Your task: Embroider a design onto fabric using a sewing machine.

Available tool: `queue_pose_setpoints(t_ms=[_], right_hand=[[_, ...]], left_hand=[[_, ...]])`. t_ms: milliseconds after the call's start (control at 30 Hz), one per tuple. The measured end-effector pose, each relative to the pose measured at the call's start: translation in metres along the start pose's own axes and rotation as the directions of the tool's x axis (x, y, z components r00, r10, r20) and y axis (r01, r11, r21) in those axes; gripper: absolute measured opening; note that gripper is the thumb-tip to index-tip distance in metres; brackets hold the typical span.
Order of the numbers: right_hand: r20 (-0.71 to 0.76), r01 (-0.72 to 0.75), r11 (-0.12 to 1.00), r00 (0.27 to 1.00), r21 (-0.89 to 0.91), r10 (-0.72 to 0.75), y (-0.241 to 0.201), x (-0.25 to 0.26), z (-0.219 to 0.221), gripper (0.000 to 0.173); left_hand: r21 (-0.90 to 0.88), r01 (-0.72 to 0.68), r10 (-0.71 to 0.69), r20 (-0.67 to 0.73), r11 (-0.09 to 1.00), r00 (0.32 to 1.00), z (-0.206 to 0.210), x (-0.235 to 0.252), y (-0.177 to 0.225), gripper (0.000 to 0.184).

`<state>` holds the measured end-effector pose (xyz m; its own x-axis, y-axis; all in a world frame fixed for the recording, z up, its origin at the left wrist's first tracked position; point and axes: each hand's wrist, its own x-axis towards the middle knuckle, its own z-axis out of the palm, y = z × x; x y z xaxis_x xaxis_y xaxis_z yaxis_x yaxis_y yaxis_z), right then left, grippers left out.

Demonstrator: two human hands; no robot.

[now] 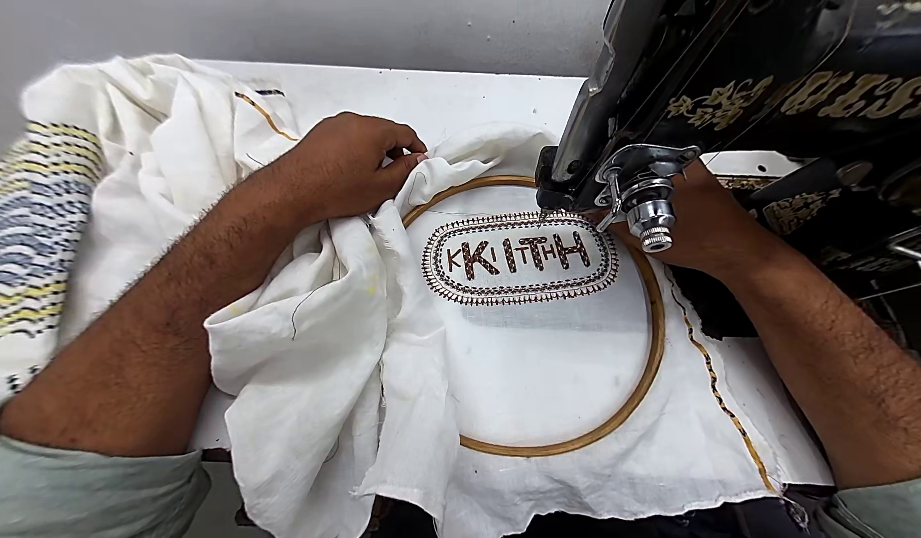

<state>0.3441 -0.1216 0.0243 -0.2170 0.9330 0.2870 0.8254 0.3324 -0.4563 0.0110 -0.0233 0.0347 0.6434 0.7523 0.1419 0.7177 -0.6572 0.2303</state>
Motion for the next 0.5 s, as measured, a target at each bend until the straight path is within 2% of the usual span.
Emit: queue_pose_setpoints(t_ms=[500], right_hand=[[0.005,-0.006,1.000,1.000,0.012,0.006,-0.0004,0.0008,-0.0005,0.018]], left_hand=[[-0.006,-0.017,0.017,-0.001,1.000,1.000,0.0008,0.0006,-0.0032,0.032]])
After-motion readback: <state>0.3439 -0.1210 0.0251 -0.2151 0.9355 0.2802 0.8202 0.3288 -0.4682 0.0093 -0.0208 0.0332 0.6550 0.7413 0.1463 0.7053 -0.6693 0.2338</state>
